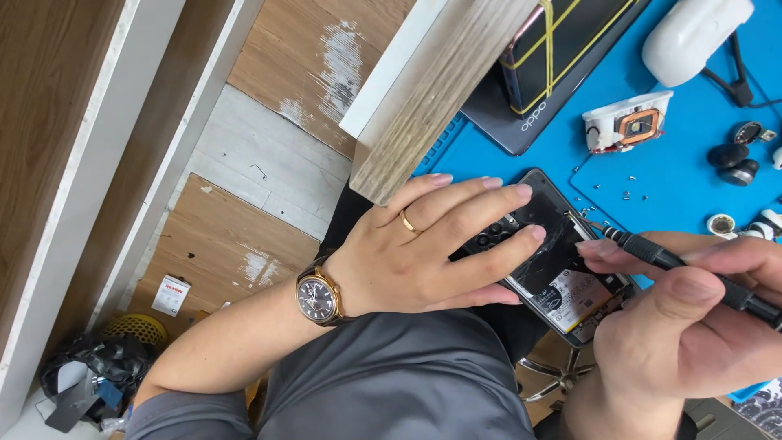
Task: A technician uses a precision screwdriver to disassemble and reassemble components of a smartphone on an anti-static repair mat.
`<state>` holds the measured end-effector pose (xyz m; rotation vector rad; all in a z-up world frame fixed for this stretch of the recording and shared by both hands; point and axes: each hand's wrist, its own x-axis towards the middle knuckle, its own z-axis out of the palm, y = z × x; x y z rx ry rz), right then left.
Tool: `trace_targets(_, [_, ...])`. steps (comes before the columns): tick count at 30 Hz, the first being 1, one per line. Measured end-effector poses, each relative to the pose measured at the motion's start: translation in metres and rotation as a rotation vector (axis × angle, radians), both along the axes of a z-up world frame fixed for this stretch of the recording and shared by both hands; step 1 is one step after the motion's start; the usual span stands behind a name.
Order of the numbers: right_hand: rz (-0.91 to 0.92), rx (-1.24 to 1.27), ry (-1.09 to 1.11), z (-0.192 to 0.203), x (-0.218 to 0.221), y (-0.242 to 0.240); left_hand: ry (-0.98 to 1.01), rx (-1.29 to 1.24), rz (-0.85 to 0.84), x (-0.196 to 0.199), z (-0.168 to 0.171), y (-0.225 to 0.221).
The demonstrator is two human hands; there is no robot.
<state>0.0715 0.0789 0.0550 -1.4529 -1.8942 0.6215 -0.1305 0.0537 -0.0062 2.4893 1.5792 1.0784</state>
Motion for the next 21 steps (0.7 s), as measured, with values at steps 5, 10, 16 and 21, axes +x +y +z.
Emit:
trace_targets(5, [0.025, 0.023, -0.042, 0.001, 0.001, -0.001, -0.010, 0.011, -0.030, -0.001, -0.004, 0.001])
trace_targets(10, [0.023, 0.030, -0.039, 0.000, -0.001, -0.001, 0.001, 0.017, -0.028, -0.002, -0.005, 0.001])
trace_targets(16, [0.062, 0.042, -0.083, 0.004, 0.006, -0.002, 0.012, 0.022, -0.019, -0.001, -0.006, 0.000])
trace_targets(21, [0.159, -0.261, -0.336, 0.040, 0.042, 0.011, 0.088, 0.014, 0.013, -0.001, -0.004, 0.000])
